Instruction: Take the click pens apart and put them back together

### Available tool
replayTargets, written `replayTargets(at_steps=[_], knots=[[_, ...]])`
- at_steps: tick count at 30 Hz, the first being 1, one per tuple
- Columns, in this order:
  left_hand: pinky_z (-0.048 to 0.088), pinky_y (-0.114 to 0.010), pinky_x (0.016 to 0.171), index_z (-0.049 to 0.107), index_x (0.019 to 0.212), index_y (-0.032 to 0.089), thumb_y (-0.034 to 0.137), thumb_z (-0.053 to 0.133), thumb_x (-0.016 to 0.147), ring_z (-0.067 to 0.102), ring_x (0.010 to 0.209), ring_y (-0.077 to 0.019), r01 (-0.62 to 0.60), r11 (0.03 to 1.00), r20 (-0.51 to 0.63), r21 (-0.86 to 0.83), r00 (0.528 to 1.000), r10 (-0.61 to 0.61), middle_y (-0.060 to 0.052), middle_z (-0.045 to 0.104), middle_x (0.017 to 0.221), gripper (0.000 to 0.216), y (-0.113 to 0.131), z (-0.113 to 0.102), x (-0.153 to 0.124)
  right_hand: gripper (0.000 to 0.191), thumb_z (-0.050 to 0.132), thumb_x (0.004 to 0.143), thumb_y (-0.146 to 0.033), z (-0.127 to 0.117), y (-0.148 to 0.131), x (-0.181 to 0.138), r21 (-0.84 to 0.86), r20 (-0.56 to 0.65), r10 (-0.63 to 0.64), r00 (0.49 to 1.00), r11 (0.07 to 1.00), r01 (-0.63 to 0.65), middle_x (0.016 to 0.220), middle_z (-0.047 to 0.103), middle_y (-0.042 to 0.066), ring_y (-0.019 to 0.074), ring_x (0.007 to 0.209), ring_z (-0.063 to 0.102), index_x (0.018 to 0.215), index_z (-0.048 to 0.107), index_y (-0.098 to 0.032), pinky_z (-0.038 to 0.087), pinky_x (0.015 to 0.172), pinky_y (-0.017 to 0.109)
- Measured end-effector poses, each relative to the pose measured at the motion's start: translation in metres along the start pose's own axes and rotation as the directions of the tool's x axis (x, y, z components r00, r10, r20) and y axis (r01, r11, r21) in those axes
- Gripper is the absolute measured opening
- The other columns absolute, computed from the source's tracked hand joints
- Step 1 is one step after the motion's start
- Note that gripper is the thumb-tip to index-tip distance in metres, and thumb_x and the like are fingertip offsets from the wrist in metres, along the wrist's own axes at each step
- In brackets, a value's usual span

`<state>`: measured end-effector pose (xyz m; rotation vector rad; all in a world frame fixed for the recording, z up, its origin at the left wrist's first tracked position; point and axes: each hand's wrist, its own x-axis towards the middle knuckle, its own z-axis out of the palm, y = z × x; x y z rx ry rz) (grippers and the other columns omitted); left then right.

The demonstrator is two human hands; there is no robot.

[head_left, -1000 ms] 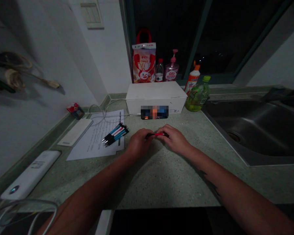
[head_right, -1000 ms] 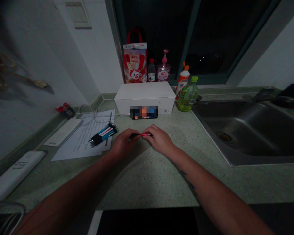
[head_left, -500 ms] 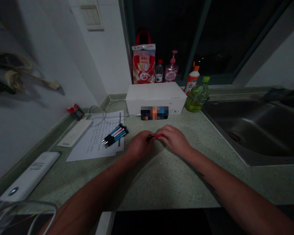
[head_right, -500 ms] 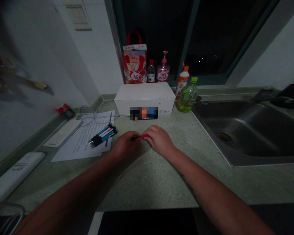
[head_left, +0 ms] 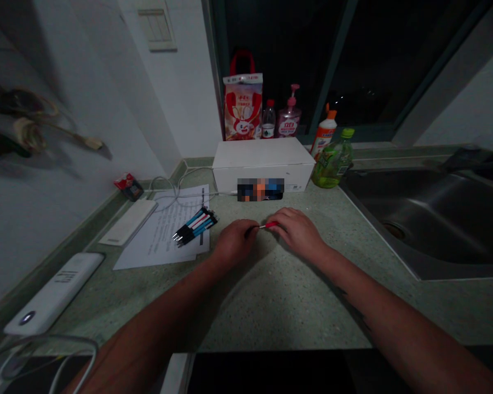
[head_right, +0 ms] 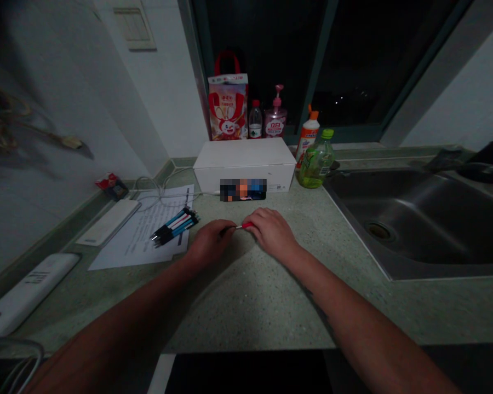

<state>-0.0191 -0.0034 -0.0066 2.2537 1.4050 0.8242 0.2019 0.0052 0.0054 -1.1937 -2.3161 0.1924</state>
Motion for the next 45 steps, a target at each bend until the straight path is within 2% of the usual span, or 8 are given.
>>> replayTargets(at_steps=[9, 15, 20, 23, 26, 33, 39, 45], knots=[[0.048, -0.041, 0.083, 0.072, 0.094, 0.020, 0.018, 0.060, 0.094, 0.068, 0.092, -0.0287, 0.158, 0.952, -0.079, 0.262, 0.987, -0.142, -0.012, 0.075, 0.097, 0.013, -0.008, -0.007, 0.005, 0.024, 0.052, 0.108, -0.033, 0.011, 0.014, 0.000, -0.035, -0.064, 0.419, 0.906, 0.906, -0.422, 0.097, 0.079, 0.011, 0.0277, 0.084, 0.073, 0.118, 0.070, -0.019, 0.047, 0.072, 0.035], [0.047, -0.045, 0.096, 0.073, 0.094, 0.017, 0.016, 0.060, 0.094, 0.063, 0.108, -0.0311, 0.184, 0.873, -0.034, 0.451, 0.981, -0.189, -0.015, 0.072, 0.107, 0.012, -0.005, -0.014, 0.007, 0.015, 0.062, 0.104, -0.031, 0.012, 0.014, -0.001, 0.005, -0.089, 0.201, 0.976, 0.979, -0.202, 0.103, 0.079, 0.008, 0.0253, 0.092, 0.072, 0.108, 0.074, -0.022, 0.050, 0.080, 0.036], [0.051, -0.040, 0.095, 0.070, 0.113, 0.019, 0.020, 0.066, 0.093, 0.066, 0.105, -0.0253, 0.125, 0.990, -0.082, -0.058, 0.988, -0.130, -0.011, 0.073, 0.114, 0.021, 0.004, -0.001, 0.003, 0.010, 0.066, 0.102, -0.025, 0.006, 0.003, 0.001, -0.162, -0.140, -0.121, 0.983, 0.982, 0.098, 0.099, 0.076, 0.007, 0.0251, 0.097, 0.065, 0.100, 0.076, -0.023, 0.048, 0.096, 0.042], [0.053, -0.032, 0.074, 0.068, 0.114, 0.018, 0.030, 0.069, 0.092, 0.068, 0.080, -0.0196, 0.213, 0.852, 0.159, -0.478, 0.975, -0.155, -0.005, 0.074, 0.094, 0.026, 0.012, 0.009, -0.001, 0.016, 0.064, 0.101, -0.016, 0.004, -0.006, 0.002, -0.272, -0.161, -0.257, 0.953, 0.940, 0.207, 0.104, 0.075, 0.006, 0.0243, 0.101, 0.063, 0.103, 0.077, -0.024, 0.042, 0.109, 0.047], [0.047, -0.027, 0.061, 0.071, 0.102, 0.016, 0.039, 0.067, 0.093, 0.061, 0.064, -0.0160, 0.314, 0.757, 0.300, -0.573, 0.940, -0.163, -0.001, 0.068, 0.074, 0.025, 0.016, 0.011, -0.001, 0.021, 0.062, 0.100, -0.012, 0.004, -0.011, 0.002, -0.302, -0.137, -0.313, 0.940, 0.917, 0.261, 0.109, 0.073, 0.006, 0.0240, 0.108, 0.062, 0.106, 0.078, -0.025, 0.038, 0.115, 0.050], [0.054, -0.031, 0.072, 0.077, 0.097, 0.019, 0.025, 0.062, 0.094, 0.068, 0.075, -0.0189, 0.347, 0.833, 0.120, -0.431, 0.937, -0.329, -0.005, 0.079, 0.087, 0.016, 0.004, 0.006, 0.003, 0.018, 0.064, 0.103, -0.027, 0.006, 0.000, -0.002, -0.129, -0.102, -0.028, 0.994, 0.992, 0.014, 0.105, 0.071, 0.009, 0.0235, 0.096, 0.065, 0.111, 0.080, -0.024, 0.051, 0.083, 0.035], [0.054, -0.042, 0.092, 0.082, 0.096, 0.020, 0.015, 0.068, 0.091, 0.069, 0.097, -0.0260, 0.039, 0.999, 0.012, -0.009, 0.999, -0.039, -0.008, 0.077, 0.098, 0.016, 0.000, 0.013, 0.002, 0.020, 0.066, 0.102, -0.025, 0.020, 0.008, -0.001, -0.019, 0.057, 0.099, 0.994, 0.995, -0.098, 0.103, 0.073, 0.009, 0.0239, 0.101, 0.067, 0.116, 0.080, -0.023, 0.052, 0.087, 0.035], [0.054, -0.040, 0.091, 0.081, 0.103, 0.021, 0.014, 0.070, 0.091, 0.068, 0.097, -0.0260, 0.016, 0.994, 0.085, 0.105, 0.996, -0.025, -0.007, 0.077, 0.098, 0.017, 0.003, 0.018, 0.001, 0.014, 0.070, 0.098, -0.024, 0.018, 0.009, 0.000, -0.048, 0.117, 0.119, 0.986, 0.992, -0.114, 0.105, 0.073, 0.010, 0.0242, 0.101, 0.067, 0.110, 0.078, -0.021, 0.050, 0.090, 0.036]])
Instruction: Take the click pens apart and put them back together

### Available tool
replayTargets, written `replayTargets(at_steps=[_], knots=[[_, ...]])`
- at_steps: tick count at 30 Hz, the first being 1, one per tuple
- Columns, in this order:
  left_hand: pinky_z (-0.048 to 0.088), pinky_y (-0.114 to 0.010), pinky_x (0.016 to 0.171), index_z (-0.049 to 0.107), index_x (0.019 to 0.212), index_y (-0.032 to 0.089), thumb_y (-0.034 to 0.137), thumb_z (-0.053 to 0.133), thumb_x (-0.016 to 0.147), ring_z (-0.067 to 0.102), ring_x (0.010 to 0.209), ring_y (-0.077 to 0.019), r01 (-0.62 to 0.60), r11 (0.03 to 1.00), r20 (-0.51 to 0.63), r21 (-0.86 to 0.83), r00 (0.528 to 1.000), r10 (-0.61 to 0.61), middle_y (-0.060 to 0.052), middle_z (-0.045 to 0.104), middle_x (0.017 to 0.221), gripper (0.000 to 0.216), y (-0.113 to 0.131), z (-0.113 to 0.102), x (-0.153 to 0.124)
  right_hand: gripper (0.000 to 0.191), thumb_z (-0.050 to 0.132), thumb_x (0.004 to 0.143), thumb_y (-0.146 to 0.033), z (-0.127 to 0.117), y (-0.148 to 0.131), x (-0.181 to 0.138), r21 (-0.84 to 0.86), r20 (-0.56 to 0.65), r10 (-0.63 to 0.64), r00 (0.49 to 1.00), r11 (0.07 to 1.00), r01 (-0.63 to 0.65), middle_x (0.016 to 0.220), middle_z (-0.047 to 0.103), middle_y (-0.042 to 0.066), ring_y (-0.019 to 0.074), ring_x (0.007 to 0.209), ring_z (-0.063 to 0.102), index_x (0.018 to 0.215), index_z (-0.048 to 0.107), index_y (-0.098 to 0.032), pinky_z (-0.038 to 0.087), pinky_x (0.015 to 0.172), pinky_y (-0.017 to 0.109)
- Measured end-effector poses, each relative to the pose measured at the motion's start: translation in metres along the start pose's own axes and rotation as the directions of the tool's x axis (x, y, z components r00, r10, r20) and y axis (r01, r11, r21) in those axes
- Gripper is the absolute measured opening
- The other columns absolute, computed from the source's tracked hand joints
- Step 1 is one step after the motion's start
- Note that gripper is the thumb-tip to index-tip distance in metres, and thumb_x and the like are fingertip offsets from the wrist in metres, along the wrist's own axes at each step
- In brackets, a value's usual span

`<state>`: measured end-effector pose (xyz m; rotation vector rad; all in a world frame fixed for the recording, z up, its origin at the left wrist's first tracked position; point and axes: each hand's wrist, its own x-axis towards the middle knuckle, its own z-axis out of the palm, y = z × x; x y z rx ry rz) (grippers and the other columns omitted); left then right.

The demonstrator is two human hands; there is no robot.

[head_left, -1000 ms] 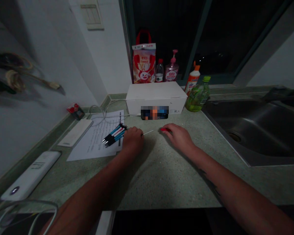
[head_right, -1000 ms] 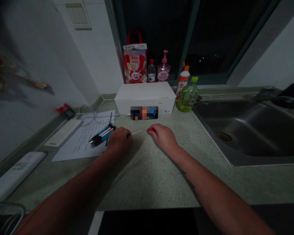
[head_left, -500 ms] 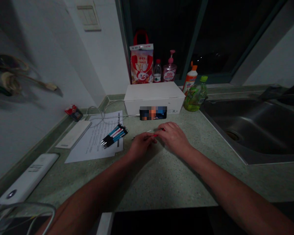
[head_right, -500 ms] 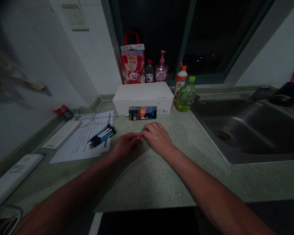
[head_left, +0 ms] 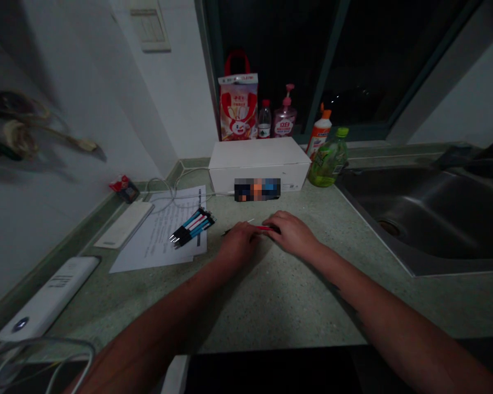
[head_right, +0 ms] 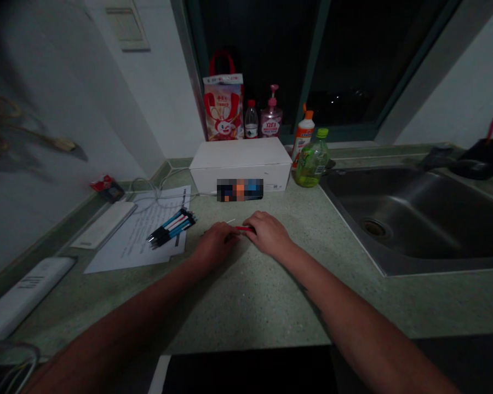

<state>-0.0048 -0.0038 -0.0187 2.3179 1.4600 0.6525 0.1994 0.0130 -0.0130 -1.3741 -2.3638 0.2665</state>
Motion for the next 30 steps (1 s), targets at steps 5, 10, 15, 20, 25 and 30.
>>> replayTargets(at_steps=[5, 10, 15, 20, 25, 30], knots=[[0.053, -0.041, 0.092, 0.079, 0.094, 0.019, 0.014, 0.065, 0.095, 0.068, 0.098, -0.0258, 0.009, 0.999, 0.010, 0.038, 1.000, -0.009, -0.009, 0.075, 0.097, 0.015, 0.001, -0.001, 0.001, 0.011, 0.069, 0.097, -0.017, -0.001, -0.001, 0.000, -0.028, 0.033, 0.003, 0.999, 1.000, -0.002, 0.100, 0.073, 0.010, 0.0247, 0.099, 0.067, 0.101, 0.078, -0.019, 0.050, 0.089, 0.036], [0.054, -0.040, 0.091, 0.078, 0.094, 0.019, 0.015, 0.065, 0.095, 0.067, 0.099, -0.0255, 0.021, 0.998, 0.004, 0.061, 1.000, -0.021, -0.009, 0.074, 0.097, 0.014, 0.003, -0.001, 0.001, 0.013, 0.068, 0.097, -0.014, 0.005, -0.003, 0.004, 0.001, 0.010, -0.035, 0.999, 0.999, 0.035, 0.103, 0.074, 0.010, 0.0250, 0.103, 0.067, 0.104, 0.078, -0.019, 0.050, 0.093, 0.037], [0.052, -0.041, 0.092, 0.077, 0.098, 0.020, 0.016, 0.066, 0.094, 0.065, 0.101, -0.0268, 0.043, 0.996, -0.054, 0.074, 0.998, -0.039, -0.009, 0.073, 0.100, 0.012, 0.000, -0.012, 0.000, 0.015, 0.067, 0.097, -0.013, 0.005, 0.000, 0.003, -0.006, -0.017, -0.063, 0.998, 0.998, 0.062, 0.103, 0.074, 0.009, 0.0241, 0.101, 0.066, 0.105, 0.078, -0.020, 0.050, 0.092, 0.038], [0.050, -0.044, 0.093, 0.073, 0.100, 0.017, 0.019, 0.068, 0.091, 0.063, 0.104, -0.0312, 0.148, 0.959, -0.104, 0.242, 0.987, -0.126, -0.014, 0.071, 0.105, 0.011, -0.010, -0.027, 0.000, 0.013, 0.067, 0.100, -0.019, 0.010, 0.003, 0.006, -0.016, -0.046, -0.095, 0.994, 0.995, 0.095, 0.102, 0.074, 0.009, 0.0234, 0.100, 0.065, 0.106, 0.078, -0.021, 0.050, 0.091, 0.037], [0.048, -0.041, 0.087, 0.070, 0.087, 0.018, 0.015, 0.062, 0.093, 0.062, 0.099, -0.0301, 0.175, 0.936, -0.058, 0.305, 0.985, -0.165, -0.014, 0.070, 0.099, 0.010, -0.018, -0.031, 0.004, 0.013, 0.067, 0.101, -0.023, 0.008, 0.004, 0.005, 0.008, -0.081, -0.083, 0.993, 0.996, 0.084, 0.104, 0.074, 0.009, 0.0238, 0.102, 0.064, 0.107, 0.078, -0.021, 0.049, 0.092, 0.038], [0.046, -0.042, 0.088, 0.071, 0.094, 0.017, 0.018, 0.060, 0.097, 0.062, 0.099, -0.0295, 0.129, 0.946, -0.087, 0.296, 0.990, -0.108, -0.013, 0.072, 0.100, 0.012, -0.011, -0.033, 0.005, 0.019, 0.066, 0.102, -0.026, -0.006, -0.006, 0.001, 0.019, -0.192, -0.095, 0.977, 0.995, 0.101, 0.114, 0.072, 0.011, 0.0266, 0.110, 0.062, 0.117, 0.075, -0.020, 0.049, 0.096, 0.040]])
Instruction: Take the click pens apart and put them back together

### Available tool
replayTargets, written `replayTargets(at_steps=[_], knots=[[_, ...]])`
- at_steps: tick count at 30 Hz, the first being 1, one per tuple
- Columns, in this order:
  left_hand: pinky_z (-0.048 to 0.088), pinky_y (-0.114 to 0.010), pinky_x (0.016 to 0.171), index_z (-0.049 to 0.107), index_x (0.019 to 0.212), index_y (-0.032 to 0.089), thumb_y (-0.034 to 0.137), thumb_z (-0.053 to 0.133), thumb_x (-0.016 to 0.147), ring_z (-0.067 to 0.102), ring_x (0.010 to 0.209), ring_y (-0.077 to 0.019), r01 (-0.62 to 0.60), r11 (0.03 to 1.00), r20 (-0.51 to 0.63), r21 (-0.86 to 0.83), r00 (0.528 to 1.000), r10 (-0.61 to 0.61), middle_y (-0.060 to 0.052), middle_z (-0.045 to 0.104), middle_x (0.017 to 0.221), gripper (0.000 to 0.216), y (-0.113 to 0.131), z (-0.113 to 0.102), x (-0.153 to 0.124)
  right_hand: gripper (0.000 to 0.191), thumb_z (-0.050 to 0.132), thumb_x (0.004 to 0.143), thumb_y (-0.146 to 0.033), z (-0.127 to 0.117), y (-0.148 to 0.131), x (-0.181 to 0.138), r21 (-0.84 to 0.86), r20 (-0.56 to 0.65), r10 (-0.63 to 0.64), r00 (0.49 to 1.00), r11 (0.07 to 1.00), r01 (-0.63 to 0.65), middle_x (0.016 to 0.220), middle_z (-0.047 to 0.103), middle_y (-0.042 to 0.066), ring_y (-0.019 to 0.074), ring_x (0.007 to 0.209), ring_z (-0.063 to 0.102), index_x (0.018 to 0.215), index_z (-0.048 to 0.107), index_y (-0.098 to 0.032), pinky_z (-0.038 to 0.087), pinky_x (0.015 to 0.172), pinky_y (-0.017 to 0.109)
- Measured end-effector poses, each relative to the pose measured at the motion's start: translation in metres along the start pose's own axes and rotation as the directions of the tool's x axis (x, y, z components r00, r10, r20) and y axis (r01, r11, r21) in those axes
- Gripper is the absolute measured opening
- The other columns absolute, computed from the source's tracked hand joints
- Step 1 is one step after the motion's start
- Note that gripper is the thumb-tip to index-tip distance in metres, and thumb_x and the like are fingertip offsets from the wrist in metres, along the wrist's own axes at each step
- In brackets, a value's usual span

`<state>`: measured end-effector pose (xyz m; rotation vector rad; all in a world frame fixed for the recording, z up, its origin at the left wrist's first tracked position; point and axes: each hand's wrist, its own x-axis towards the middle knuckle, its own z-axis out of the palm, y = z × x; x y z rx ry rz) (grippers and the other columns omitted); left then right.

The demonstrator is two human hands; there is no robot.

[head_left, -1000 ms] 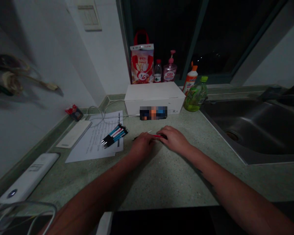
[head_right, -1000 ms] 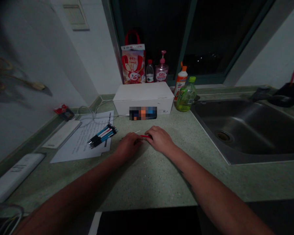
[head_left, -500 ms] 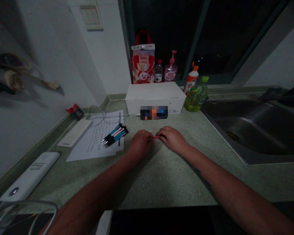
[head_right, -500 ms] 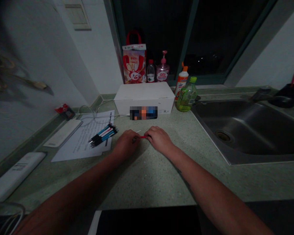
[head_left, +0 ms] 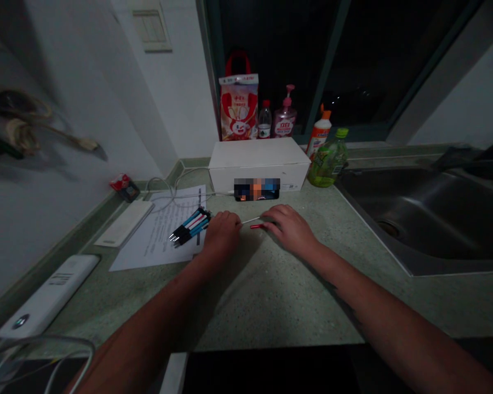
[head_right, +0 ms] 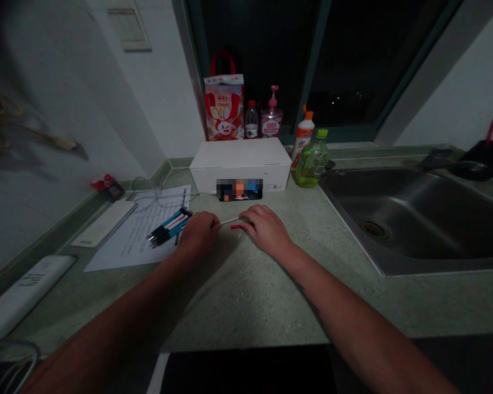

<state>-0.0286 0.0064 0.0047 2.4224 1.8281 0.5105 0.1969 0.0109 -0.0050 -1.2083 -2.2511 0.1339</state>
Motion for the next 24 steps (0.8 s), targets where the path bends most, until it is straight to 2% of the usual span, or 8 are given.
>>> replayTargets(at_steps=[2, 7, 13, 16, 24], knots=[[0.045, -0.042, 0.090, 0.072, 0.098, 0.018, 0.020, 0.061, 0.098, 0.063, 0.099, -0.0295, -0.058, 0.997, 0.002, -0.045, 0.998, 0.058, -0.012, 0.073, 0.100, 0.012, 0.006, -0.002, -0.002, 0.021, 0.066, 0.103, -0.028, -0.002, -0.006, 0.000, -0.017, 0.009, -0.047, 0.999, 0.999, 0.047, 0.115, 0.072, 0.011, 0.0264, 0.109, 0.061, 0.121, 0.074, -0.020, 0.048, 0.095, 0.040], [0.046, -0.043, 0.092, 0.075, 0.101, 0.021, 0.024, 0.064, 0.097, 0.064, 0.101, -0.0287, -0.167, 0.979, 0.019, -0.118, 0.985, 0.170, -0.009, 0.075, 0.101, 0.011, 0.013, -0.001, -0.005, 0.017, 0.061, 0.105, -0.026, -0.003, -0.012, 0.000, -0.091, 0.093, -0.096, 0.991, 0.990, 0.104, 0.099, 0.072, 0.008, 0.0246, 0.097, 0.060, 0.106, 0.077, -0.023, 0.045, 0.086, 0.038], [0.045, -0.045, 0.096, 0.074, 0.108, 0.022, 0.020, 0.065, 0.093, 0.063, 0.105, -0.0305, -0.116, 0.987, -0.020, -0.107, 0.993, 0.114, -0.011, 0.074, 0.107, 0.018, -0.002, 0.000, -0.001, 0.018, 0.061, 0.103, -0.024, -0.010, 0.009, -0.001, -0.118, 0.006, 0.024, 1.000, 0.993, -0.023, 0.099, 0.071, 0.010, 0.0270, 0.097, 0.061, 0.099, 0.078, -0.020, 0.048, 0.085, 0.040], [0.045, -0.045, 0.096, 0.075, 0.106, 0.024, 0.023, 0.063, 0.094, 0.062, 0.105, -0.0300, -0.112, 0.986, -0.039, -0.124, 0.993, 0.108, -0.011, 0.074, 0.107, 0.017, -0.005, -0.001, -0.001, 0.019, 0.060, 0.102, -0.023, -0.010, 0.015, -0.001, -0.084, -0.022, 0.045, 0.999, 0.995, -0.047, 0.097, 0.070, 0.009, 0.0263, 0.096, 0.062, 0.099, 0.078, -0.023, 0.049, 0.086, 0.040], [0.048, -0.043, 0.089, 0.078, 0.098, 0.022, 0.025, 0.058, 0.096, 0.064, 0.097, -0.0276, -0.155, 0.971, -0.013, -0.180, 0.988, 0.155, -0.010, 0.074, 0.098, 0.020, 0.001, 0.001, -0.003, 0.014, 0.065, 0.101, -0.023, -0.010, 0.009, -0.002, -0.061, 0.080, 0.030, 0.996, 0.998, -0.025, 0.097, 0.072, 0.009, 0.0250, 0.096, 0.063, 0.099, 0.078, -0.021, 0.048, 0.086, 0.038]])
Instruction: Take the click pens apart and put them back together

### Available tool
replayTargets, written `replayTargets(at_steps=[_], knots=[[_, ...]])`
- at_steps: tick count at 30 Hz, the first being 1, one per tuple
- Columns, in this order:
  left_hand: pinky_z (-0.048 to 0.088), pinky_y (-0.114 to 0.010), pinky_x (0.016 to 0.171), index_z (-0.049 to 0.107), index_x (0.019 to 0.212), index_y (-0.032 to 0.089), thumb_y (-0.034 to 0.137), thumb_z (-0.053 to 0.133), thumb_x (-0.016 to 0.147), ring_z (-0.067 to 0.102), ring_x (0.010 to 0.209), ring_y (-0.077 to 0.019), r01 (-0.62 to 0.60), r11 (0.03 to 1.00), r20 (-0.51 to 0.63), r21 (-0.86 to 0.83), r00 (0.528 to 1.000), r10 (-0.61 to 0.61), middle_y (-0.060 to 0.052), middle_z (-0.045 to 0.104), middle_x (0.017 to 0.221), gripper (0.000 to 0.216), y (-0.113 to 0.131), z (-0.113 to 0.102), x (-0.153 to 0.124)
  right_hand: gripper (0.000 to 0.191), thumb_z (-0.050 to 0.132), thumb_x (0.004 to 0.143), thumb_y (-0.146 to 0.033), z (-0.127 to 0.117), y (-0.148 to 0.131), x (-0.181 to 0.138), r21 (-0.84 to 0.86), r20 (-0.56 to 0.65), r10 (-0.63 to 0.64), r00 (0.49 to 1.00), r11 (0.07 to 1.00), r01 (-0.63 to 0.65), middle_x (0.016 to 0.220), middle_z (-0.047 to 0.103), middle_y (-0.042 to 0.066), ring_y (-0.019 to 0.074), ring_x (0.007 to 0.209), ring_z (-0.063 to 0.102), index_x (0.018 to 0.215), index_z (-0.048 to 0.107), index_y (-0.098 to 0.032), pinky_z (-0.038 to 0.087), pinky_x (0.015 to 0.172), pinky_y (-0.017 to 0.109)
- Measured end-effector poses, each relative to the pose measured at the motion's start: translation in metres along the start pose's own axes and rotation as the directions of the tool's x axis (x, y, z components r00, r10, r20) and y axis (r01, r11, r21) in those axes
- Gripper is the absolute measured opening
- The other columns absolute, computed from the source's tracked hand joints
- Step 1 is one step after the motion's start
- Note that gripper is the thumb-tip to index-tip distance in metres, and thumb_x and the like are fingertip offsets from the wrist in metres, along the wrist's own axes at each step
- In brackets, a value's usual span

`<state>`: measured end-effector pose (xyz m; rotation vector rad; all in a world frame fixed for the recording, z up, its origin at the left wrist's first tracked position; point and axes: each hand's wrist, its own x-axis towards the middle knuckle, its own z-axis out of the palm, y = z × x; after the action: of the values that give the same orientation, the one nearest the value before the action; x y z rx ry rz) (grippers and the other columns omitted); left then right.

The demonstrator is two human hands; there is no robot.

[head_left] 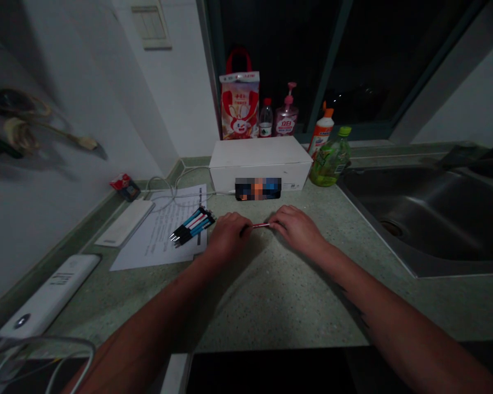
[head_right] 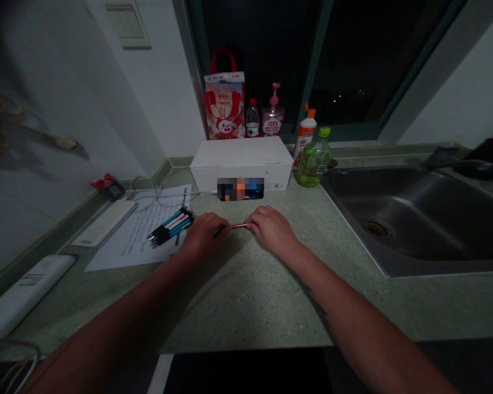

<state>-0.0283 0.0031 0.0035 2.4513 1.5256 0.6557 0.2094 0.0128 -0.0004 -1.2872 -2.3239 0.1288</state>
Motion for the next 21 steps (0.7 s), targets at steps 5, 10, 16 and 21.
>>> replayTargets(at_steps=[5, 10, 16, 21], knots=[[0.049, -0.043, 0.088, 0.077, 0.095, 0.023, 0.022, 0.057, 0.096, 0.064, 0.095, -0.0277, 0.035, 0.999, 0.009, 0.023, 0.999, -0.036, -0.011, 0.073, 0.096, 0.020, -0.005, 0.001, 0.000, 0.015, 0.068, 0.094, -0.015, -0.013, 0.017, 0.001, 0.014, 0.119, 0.049, 0.992, 0.999, -0.051, 0.092, 0.073, 0.007, 0.0237, 0.091, 0.066, 0.093, 0.080, -0.024, 0.048, 0.082, 0.036], [0.048, -0.044, 0.087, 0.077, 0.092, 0.024, 0.022, 0.059, 0.094, 0.064, 0.093, -0.0280, 0.023, 1.000, 0.048, 0.005, 0.999, -0.023, -0.010, 0.074, 0.097, 0.018, -0.001, 0.008, 0.000, 0.016, 0.072, 0.090, -0.012, -0.016, 0.022, 0.002, 0.112, 0.243, -0.029, 0.970, 0.994, 0.002, 0.087, 0.073, 0.003, 0.0205, 0.086, 0.067, 0.088, 0.081, -0.026, 0.049, 0.079, 0.033], [0.048, -0.044, 0.087, 0.076, 0.092, 0.023, 0.021, 0.063, 0.091, 0.064, 0.092, -0.0281, 0.044, 0.999, 0.050, -0.019, 0.998, -0.043, -0.009, 0.074, 0.095, 0.014, 0.001, 0.015, 0.000, 0.012, 0.077, 0.088, -0.013, -0.005, 0.014, 0.002, 0.075, 0.257, -0.027, 0.966, 0.997, 0.008, 0.086, 0.072, 0.003, 0.0200, 0.085, 0.067, 0.086, 0.079, -0.025, 0.049, 0.077, 0.033], [0.050, -0.042, 0.088, 0.073, 0.112, 0.020, 0.019, 0.067, 0.091, 0.067, 0.093, -0.0273, 0.149, 0.977, -0.031, -0.150, 0.987, -0.156, -0.009, 0.074, 0.100, 0.022, -0.001, 0.010, -0.002, 0.007, 0.079, 0.090, -0.018, 0.001, 0.008, 0.001, 0.038, 0.222, -0.003, 0.975, 0.999, -0.006, 0.089, 0.073, 0.004, 0.0213, 0.087, 0.067, 0.093, 0.078, -0.024, 0.050, 0.078, 0.034]])
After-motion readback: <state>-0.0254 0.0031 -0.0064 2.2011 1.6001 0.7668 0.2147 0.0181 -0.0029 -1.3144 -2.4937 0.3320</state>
